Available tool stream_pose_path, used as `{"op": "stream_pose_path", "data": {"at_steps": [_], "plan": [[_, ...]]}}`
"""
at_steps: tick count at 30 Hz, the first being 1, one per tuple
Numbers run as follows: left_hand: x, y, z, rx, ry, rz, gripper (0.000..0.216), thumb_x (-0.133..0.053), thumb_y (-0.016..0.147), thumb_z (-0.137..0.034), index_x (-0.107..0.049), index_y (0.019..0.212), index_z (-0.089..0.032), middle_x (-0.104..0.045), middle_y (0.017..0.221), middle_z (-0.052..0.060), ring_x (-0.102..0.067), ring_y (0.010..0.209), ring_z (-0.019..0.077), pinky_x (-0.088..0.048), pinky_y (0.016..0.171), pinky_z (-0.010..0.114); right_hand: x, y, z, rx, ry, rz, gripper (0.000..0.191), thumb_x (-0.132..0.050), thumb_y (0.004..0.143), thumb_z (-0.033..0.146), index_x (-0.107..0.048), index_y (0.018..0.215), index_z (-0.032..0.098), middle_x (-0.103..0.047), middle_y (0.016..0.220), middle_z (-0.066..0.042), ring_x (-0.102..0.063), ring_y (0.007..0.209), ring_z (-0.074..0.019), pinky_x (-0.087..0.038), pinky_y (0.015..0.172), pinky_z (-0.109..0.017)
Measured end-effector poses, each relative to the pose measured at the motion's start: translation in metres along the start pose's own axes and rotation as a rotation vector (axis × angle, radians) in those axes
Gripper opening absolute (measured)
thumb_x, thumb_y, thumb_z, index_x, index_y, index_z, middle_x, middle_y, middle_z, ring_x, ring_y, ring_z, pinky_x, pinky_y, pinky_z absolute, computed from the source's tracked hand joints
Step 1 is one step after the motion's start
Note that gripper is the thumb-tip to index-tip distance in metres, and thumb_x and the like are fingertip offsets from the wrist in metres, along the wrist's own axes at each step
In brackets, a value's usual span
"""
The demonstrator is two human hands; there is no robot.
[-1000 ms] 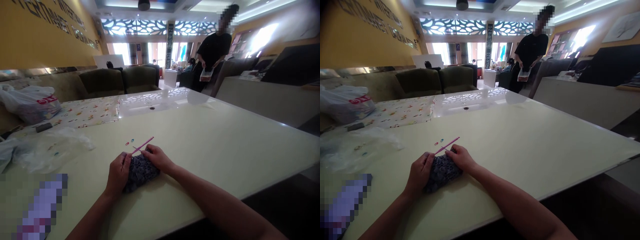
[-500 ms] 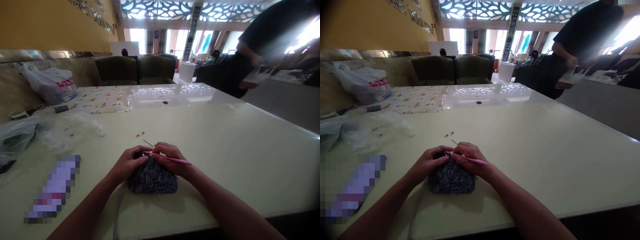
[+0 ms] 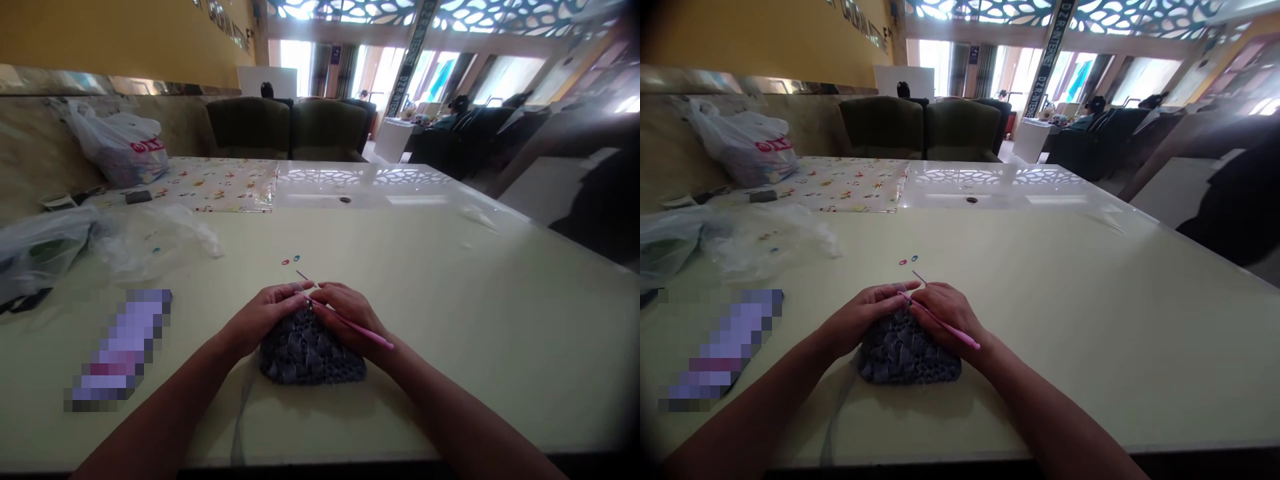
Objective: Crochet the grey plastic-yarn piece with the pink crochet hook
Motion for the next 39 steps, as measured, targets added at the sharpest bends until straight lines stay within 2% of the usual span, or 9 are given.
{"op": "stream_pose_path", "data": {"at_steps": [3,5,10,16,22,26,32,36,39], "plan": [[0.006,-0.005,-0.017,-0.079,0.147,0.016,0.031,-0.059,0.092,-0.044,-0.079,0.09,-0.02,-0.065,0.134,0.008,-0.054,0.127,0.0274,-0.033,0.112,0.04,0.002,-0.002,0.0,-0.063,-0.007,-0.019,0.018,-0.05,0.099,0.025,-0.064,0.091,0.019,-0.072,0.081,-0.003,-0.067,0.072,-0.0132,-0.05,0.068,-0.024],[0.008,-0.007,-0.022,-0.069,0.265,0.055,0.036,-0.056,0.093,-0.046,-0.079,0.086,-0.019,-0.07,0.124,0.008,-0.058,0.12,0.0273,-0.036,0.109,0.04,0.003,-0.004,0.001,-0.08,-0.011,-0.016,0.018,-0.05,0.099,0.026,-0.064,0.09,0.019,-0.071,0.076,-0.002,-0.064,0.063,-0.0114,-0.048,0.062,-0.022],[0.009,-0.008,-0.021,-0.025,0.475,0.144,0.041,-0.055,0.093,-0.051,-0.077,0.11,-0.021,-0.076,0.108,0.006,-0.065,0.105,0.0261,-0.046,0.093,0.035,0.01,-0.008,-0.014,-0.224,-0.045,-0.046,0.017,-0.052,0.096,0.029,-0.066,0.092,0.02,-0.069,0.071,0.001,-0.061,0.058,-0.0108,-0.046,0.057,-0.02],[0.005,-0.002,-0.017,-0.072,0.27,0.06,0.035,-0.066,0.086,-0.046,-0.076,0.113,-0.025,-0.069,0.129,0.006,-0.056,0.126,0.0281,-0.037,0.108,0.037,0.006,-0.006,-0.002,-0.08,-0.08,-0.064,0.015,-0.052,0.097,0.025,-0.066,0.095,0.019,-0.073,0.075,-0.001,-0.065,0.061,-0.011,-0.049,0.061,-0.02],[-0.003,0.001,-0.001,0.032,0.134,0.052,0.054,-0.08,0.074,-0.031,-0.069,0.126,-0.022,-0.069,0.083,0.002,-0.063,0.098,0.0231,-0.04,0.099,0.039,0.004,-0.007,0.001,-0.052,-0.088,-0.075,0.015,-0.053,0.096,0.023,-0.067,0.092,0.019,-0.075,0.078,-0.002,-0.068,0.066,-0.0121,-0.051,0.065,-0.021],[0.002,-0.001,-0.005,0.023,0.178,0.057,0.063,-0.079,0.073,-0.029,-0.063,0.134,-0.024,-0.066,0.088,0.001,-0.06,0.09,0.0191,-0.041,0.092,0.036,0.006,-0.006,-0.013,-0.173,0.09,-0.057,0.014,-0.056,0.094,0.021,-0.069,0.09,0.019,-0.072,0.079,-0.001,-0.065,0.066,-0.0111,-0.049,0.063,-0.021],[0.007,-0.006,-0.013,-0.006,0.344,0.125,0.056,-0.074,0.076,-0.03,-0.065,0.132,-0.026,-0.068,0.092,0.002,-0.059,0.088,0.0197,-0.043,0.086,0.034,0.002,0.0,-0.018,-0.178,0.321,0.133,0.018,-0.055,0.095,0.026,-0.071,0.089,0.018,-0.067,0.088,-0.006,-0.063,0.079,-0.0155,-0.049,0.068,-0.027],[0.006,-0.006,-0.017,-0.035,0.49,0.136,0.04,-0.071,0.077,-0.031,-0.074,0.116,-0.021,-0.071,0.091,0.005,-0.061,0.09,0.022,-0.044,0.084,0.034,-0.005,-0.001,-0.015,-0.177,0.348,0.32,0.02,-0.054,0.097,0.026,-0.07,0.091,0.017,-0.067,0.094,-0.008,-0.062,0.084,-0.016,-0.05,0.071,-0.029],[0.008,-0.006,-0.018,-0.035,0.557,0.105,0.044,-0.069,0.076,-0.03,-0.073,0.12,-0.02,-0.071,0.091,0.004,-0.061,0.09,0.0218,-0.044,0.084,0.033,-0.007,-0.001,-0.012,-0.151,0.31,0.391,0.02,-0.053,0.097,0.024,-0.07,0.091,0.017,-0.066,0.094,-0.007,-0.061,0.084,-0.015,-0.05,0.074,-0.029]]}}
Point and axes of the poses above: each hand's wrist, its own y-axis towards the middle knuckle, its own x-axis out of the back of the hand, z = x × y, the point moved 9 cm from there along y, towards the middle knuckle
